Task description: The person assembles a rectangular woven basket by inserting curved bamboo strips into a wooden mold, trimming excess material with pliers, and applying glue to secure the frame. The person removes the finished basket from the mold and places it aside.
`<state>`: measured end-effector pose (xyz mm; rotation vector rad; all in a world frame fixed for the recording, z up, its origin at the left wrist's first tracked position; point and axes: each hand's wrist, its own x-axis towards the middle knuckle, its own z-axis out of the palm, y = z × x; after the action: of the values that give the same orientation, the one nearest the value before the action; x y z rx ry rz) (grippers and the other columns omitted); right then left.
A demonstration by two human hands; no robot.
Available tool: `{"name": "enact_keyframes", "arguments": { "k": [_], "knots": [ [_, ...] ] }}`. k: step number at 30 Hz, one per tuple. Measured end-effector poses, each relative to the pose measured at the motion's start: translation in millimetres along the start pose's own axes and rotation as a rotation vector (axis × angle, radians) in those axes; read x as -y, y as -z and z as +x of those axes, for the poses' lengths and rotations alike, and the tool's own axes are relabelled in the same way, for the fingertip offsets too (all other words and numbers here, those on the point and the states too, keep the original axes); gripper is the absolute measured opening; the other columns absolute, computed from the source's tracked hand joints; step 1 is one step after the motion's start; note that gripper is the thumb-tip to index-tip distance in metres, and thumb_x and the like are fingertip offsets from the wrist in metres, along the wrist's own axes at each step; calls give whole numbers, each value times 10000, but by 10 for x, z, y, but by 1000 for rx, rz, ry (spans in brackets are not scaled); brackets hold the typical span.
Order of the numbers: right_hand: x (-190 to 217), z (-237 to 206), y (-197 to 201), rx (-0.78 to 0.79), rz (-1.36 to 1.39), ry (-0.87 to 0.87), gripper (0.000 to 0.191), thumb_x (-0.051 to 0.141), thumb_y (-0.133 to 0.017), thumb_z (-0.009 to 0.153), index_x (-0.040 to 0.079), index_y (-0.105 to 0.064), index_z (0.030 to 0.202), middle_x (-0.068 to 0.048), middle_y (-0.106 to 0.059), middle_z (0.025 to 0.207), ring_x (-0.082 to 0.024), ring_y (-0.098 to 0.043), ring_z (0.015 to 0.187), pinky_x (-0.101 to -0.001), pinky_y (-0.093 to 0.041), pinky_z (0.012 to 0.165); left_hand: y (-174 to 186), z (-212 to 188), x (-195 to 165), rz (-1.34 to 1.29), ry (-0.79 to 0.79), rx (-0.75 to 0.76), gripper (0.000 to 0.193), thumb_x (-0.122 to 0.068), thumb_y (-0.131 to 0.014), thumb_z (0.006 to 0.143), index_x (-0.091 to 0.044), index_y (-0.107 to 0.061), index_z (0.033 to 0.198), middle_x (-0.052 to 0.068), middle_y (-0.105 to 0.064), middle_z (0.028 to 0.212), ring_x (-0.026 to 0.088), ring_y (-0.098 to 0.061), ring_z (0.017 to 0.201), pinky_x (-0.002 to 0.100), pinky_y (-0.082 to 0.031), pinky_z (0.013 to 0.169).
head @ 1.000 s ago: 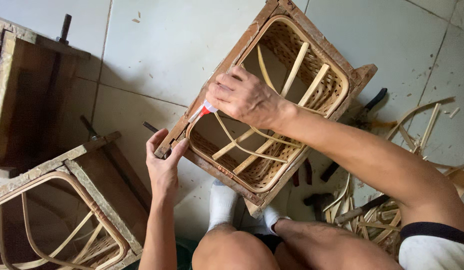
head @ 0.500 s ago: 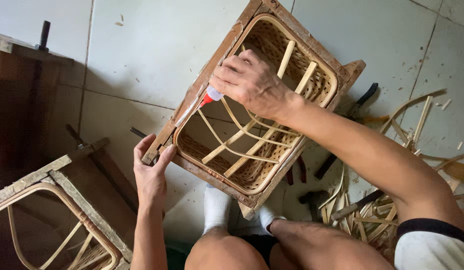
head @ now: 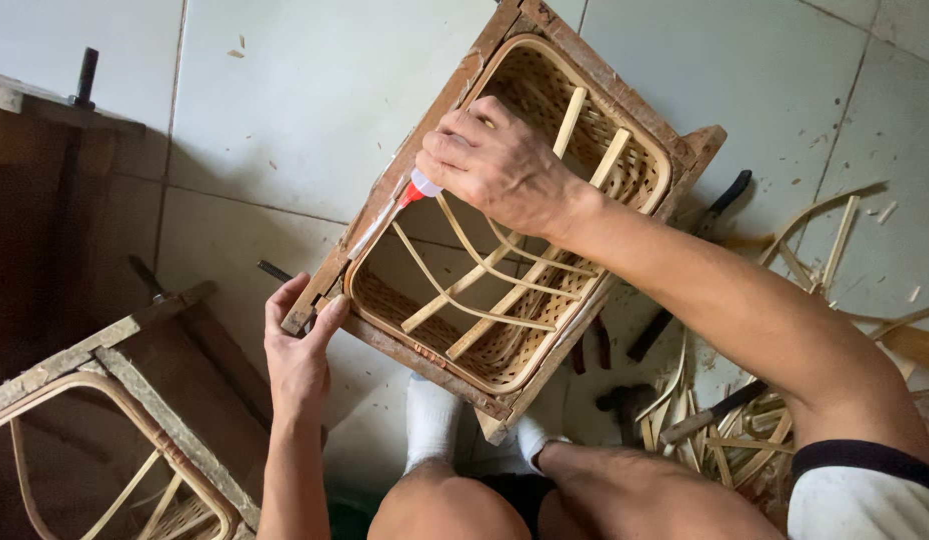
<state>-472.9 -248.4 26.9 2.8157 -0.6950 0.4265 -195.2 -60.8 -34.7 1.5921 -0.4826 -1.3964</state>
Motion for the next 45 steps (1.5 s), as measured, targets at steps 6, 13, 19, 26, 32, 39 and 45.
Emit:
{"name": "enact_keyframes", "arguments": {
  "k": [6,13,19,26,32,39,45],
  "knots": [
    [-139,-58,-19,8,2,-1,135,172,-686,1059,98,-742,1158,-22,-708,1098,-166,-609,1091,-326,-478,945,-15,-32,-42,-38,21,8,653,-151,-820,827,-31,-517,1393,103,-599,1315,184,-617,1147,308,-495,995],
    [-269,-137,-10,29,-2,-24,158,151,-675,1068,84,-737,1198,-34,-712,1112,-173,-612,1095,-332,-480,941,-32,-47,-63,-8,34,-10,639,-141,-810,840,-23,-526,1400,111,-626,1278,175,-626,1125,294,-499,968],
    [-363,-156,35,36,20,-47,164,155,-654,1070,79,-736,1189,-48,-709,1136,-176,-615,1103,-339,-477,953,-46,-81,-100,-36,55,-7,631,-126,-803,840,-29,-523,1397,122,-661,1239,172,-642,1101,285,-506,951],
    [-466,-188,27,23,-60,-38,160,177,-660,1045,99,-738,1160,-29,-712,1115,-178,-624,1093,-347,-475,963,-50,-76,-101,12,55,-32,610,-100,-790,850,-17,-526,1393,127,-669,1234,177,-646,1110,283,-501,953],
    [-560,-232,-39,35,-87,-25,127,144,-679,1042,126,-745,1149,-16,-720,1132,-169,-622,1106,-346,-473,998,-48,-88,-101,-63,65,-12,644,-107,-799,843,-11,-508,1410,154,-649,1266,190,-634,1139,287,-493,986],
    [-656,-280,-88,3,-106,-33,138,136,-693,1040,131,-751,1166,-12,-713,1156,-174,-621,1129,-345,-469,1030,-69,-108,-158,20,98,-51,639,-141,-788,830,-21,-503,1389,187,-605,1367,227,-635,1190,310,-518,1006],
    [-777,-290,-19,14,-150,-26,113,136,-699,1049,134,-749,1150,4,-705,1153,-156,-615,1091,-336,-468,1012,-70,-112,-165,-27,127,-37,635,-134,-783,833,-26,-501,1392,210,-608,1352,239,-640,1188,313,-520,1001]
  ]
}}
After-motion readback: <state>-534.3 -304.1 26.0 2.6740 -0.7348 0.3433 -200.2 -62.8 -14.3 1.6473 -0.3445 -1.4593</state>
